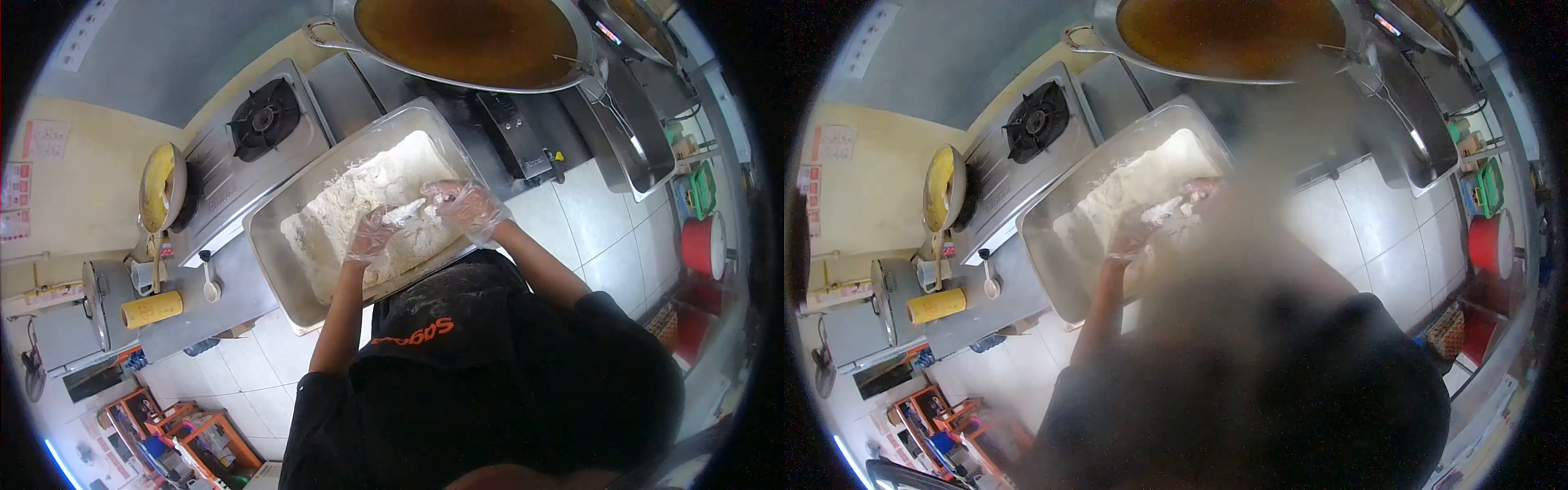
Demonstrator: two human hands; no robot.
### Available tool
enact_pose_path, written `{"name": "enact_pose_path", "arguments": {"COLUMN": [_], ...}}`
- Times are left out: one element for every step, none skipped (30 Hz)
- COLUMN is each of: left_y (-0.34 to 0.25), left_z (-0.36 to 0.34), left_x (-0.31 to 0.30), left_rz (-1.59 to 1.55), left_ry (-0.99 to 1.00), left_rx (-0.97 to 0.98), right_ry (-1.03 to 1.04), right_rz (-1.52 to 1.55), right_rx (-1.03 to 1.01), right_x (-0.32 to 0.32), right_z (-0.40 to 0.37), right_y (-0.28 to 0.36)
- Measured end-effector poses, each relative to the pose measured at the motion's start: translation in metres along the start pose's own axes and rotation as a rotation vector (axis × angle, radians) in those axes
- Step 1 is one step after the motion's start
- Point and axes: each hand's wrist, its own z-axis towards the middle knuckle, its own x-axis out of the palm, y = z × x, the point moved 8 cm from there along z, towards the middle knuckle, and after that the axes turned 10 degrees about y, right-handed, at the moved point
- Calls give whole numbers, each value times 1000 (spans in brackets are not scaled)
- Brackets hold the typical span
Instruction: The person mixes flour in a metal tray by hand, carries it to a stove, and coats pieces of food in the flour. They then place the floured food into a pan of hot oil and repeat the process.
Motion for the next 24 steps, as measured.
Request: {"name": "enact_pose_path", "arguments": {"left_y": [-1, -2, -4, -10, -15, 0, 24, 48, 44, 29, 14, 3, -9, -14, -8, -3, 2, -2, -2, 2, 3, 6, 10, 6], "left_z": [-3, -6, -10, -13, -16, -18, -18, -18, -22, -27, -33, -39, -44, -50, -57, -63, -69, -77, -86, -92, -92, -90, -92, -95], "left_x": [1, 2, 0, 2, 3, 3, 7, 10, 3, -3, -8, -18, -28, -34, -39, -48, -57, -66, -75, -81, -86, -88, -84, -82], "left_rz": [39, 77, 67, 12, -42, -54, -323, -592, -606, -510, -415, -432, -299, -165, -179, -167, -152, -162, -69, 24, 15, 84, 149, 139], "left_ry": [9, 15, 1, 29, 56, 37, 36, 33, 13, 61, 109, 86, 83, 80, 59, 10, -37, -56, -68, -77, -97, -70, -35, -50], "left_rx": [-8, -17, -19, 23, 65, 61, 35, 15, 19, 15, 9, 13, 30, 46, 49, 69, 90, 96, -38, -172, -161, -182, -210, -206], "right_ry": [9, 12, 18, 34, 29, 25, 44, 40, 36, 56, 55, 57, 79, 80, 80, 98, 15, -70, -56, -7, 37, 46, 1, -47], "right_rz": [-10, 50, 109, 96, 95, 95, 82, 19, -45, -63, -232, -398, -414, -378, -341, -358, -523, -685, -700, -874, -1050, -1072, -920, -764], "right_rx": [1, -17, -35, -36, -69, -101, -101, -71, -43, -44, -179, -318, -322, -357, -393, -400, -571, -743, -751, -647, -544, -561, -465, -367], "right_x": [3, 6, 10, 14, 17, 21, 26, 28, 30, 34, 37, 44, 48, 49, 50, 50, 47, 48, 49, 54, 57, 60, 54, 49], "right_z": [1, 3, 4, 7, 10, 13, 17, 21, 25, 30, 32, 32, 32, 30, 27, 25, 14, 2, 2, 9, 19, 27, 36, 39], "right_y": [3, 7, 10, 11, 12, 15, 19, 22, 25, 26, 37, 49, 54, 64, 76, 89, 116, 135, 135, 124, 114, 108, 94, 94]}}
